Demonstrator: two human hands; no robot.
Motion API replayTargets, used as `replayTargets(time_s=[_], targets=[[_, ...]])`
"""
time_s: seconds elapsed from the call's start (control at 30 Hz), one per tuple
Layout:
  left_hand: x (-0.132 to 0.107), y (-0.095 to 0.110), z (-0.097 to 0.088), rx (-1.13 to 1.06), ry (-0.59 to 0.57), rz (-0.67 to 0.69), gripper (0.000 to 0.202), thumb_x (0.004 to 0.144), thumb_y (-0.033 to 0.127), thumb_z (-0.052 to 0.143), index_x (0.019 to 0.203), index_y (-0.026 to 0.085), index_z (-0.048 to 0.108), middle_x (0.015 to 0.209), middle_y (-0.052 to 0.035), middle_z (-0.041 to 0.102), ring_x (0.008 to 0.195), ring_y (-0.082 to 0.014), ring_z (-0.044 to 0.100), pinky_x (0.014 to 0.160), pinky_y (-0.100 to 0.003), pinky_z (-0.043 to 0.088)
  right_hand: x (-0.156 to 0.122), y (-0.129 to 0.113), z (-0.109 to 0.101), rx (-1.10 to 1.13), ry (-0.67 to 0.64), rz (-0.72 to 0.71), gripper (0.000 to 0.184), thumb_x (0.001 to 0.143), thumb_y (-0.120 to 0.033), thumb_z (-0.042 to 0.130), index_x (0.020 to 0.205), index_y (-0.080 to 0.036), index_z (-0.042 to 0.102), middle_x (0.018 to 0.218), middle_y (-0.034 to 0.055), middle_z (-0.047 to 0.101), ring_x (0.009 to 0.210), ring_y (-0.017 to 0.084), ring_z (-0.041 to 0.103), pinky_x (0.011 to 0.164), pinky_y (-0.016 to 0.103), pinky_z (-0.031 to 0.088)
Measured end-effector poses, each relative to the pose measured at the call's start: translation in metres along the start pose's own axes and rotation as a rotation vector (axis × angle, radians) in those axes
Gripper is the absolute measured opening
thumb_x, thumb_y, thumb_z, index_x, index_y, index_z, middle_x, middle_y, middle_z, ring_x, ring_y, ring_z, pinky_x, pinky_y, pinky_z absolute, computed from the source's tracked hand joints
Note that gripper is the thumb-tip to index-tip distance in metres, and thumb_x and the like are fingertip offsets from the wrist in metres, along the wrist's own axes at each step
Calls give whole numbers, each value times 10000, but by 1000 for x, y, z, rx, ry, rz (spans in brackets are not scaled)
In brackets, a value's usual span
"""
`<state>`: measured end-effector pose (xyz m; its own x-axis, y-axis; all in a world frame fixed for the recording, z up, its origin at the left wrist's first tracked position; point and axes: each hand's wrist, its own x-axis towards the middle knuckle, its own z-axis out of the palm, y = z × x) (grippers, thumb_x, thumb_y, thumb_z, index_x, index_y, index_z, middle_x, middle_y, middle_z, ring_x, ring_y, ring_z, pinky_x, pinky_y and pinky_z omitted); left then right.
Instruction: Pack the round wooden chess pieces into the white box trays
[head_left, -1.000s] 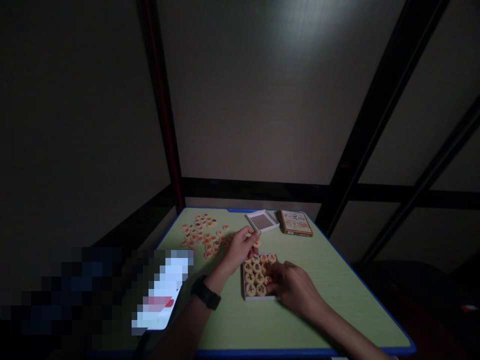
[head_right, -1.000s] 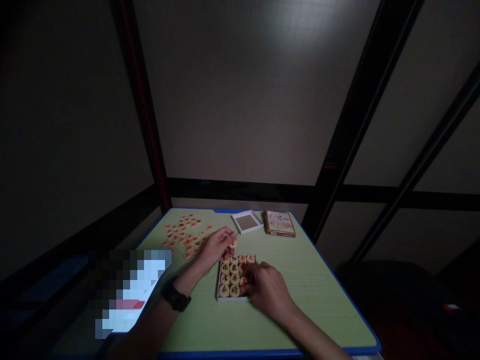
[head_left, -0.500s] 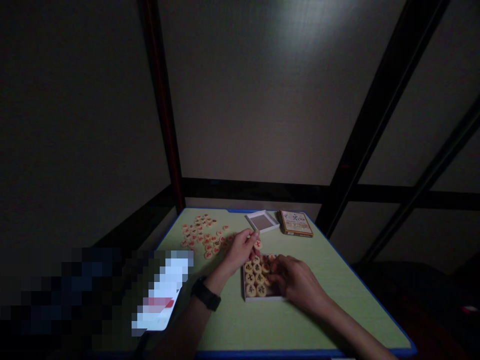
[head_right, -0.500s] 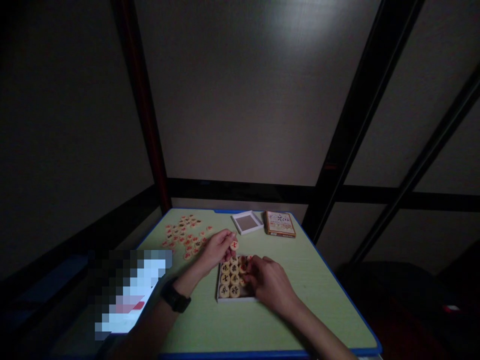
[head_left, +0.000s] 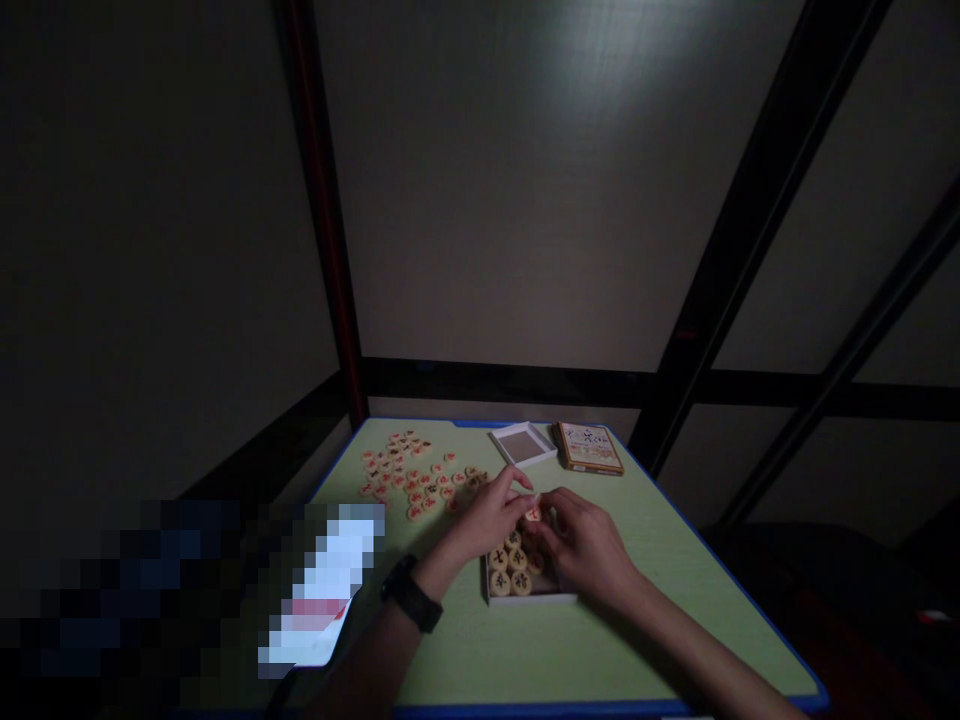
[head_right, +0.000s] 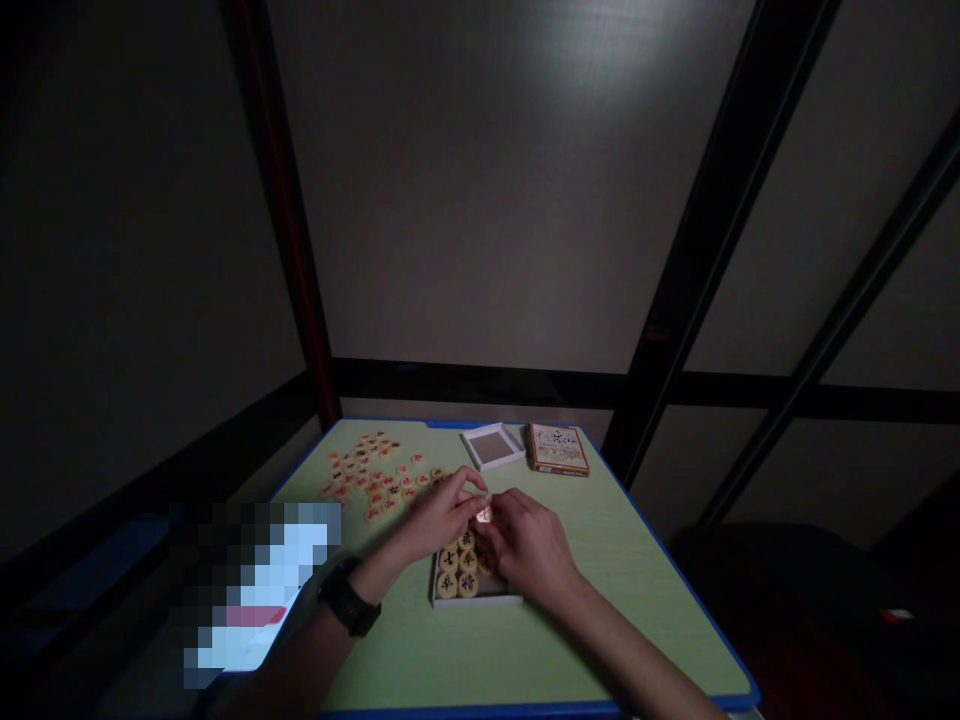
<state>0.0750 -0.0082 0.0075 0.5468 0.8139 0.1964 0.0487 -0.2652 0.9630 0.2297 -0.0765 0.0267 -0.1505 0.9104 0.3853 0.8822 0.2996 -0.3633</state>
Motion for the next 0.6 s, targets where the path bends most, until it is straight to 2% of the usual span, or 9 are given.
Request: replayTargets(time_s=[0.07, 0.13, 0.23, 0.3, 0.43, 0.6], targets=[[0, 2, -1, 71, 37, 21, 199, 858, 422, 532, 922, 236, 507, 535, 75, 548, 496, -122, 506, 518, -219, 350, -4, 0, -5, 3, -11, 12, 160, 868, -266, 543, 941, -180, 656, 864, 50, 670, 734, 172, 598, 663, 273, 412], [1, 5, -4, 143, 133, 42, 206, 888, 438, 481, 919, 237, 518, 546, 57, 586, 544, -145, 557, 580, -241, 392, -10, -1, -9, -13, -52, 29, 182, 877, -265, 527, 960, -181, 666, 892, 62, 683, 765, 180, 616, 680, 273, 419], [3, 7, -9, 191, 304, 58, 249, 916, 455, 411, 875, 232, 515, 516, 47, 583, 559, -158, 573, 629, -256, 397, -19, -4, -11, -90, -180, 54, 210, 878, -233, 517, 1004, -184, 678, 929, 79, 696, 799, 189, 643, 686, 267, 419], [4, 7, -11, 202, 362, 52, 253, 918, 447, 399, 841, 231, 508, 499, 47, 567, 543, -155, 561, 627, -254, 385, -24, -7, -8, -148, -257, 55, 238, 866, -206, 519, 1045, -198, 675, 956, 78, 701, 820, 193, 656, 680, 258, 413], [5, 5, -11, 233, 352, 40, 247, 919, 423, 385, 821, 233, 508, 495, 48, 561, 528, -148, 551, 619, -248, 377, -28, -8, 4, -242, -279, 40, 263, 854, -177, 499, 1052, -216, 668, 971, 76, 712, 848, 202, 672, 671, 254, 408], [6, 3, -9, 201, 345, 33, 271, 911, 462, 390, 829, 239, 521, 478, 63, 535, 508, -151, 551, 613, -250, 379, -27, -7, 10, -265, -273, 36, 244, 862, -222, 502, 1038, -233, 671, 979, 74, 731, 830, 214, 688, 662, 265, 413]])
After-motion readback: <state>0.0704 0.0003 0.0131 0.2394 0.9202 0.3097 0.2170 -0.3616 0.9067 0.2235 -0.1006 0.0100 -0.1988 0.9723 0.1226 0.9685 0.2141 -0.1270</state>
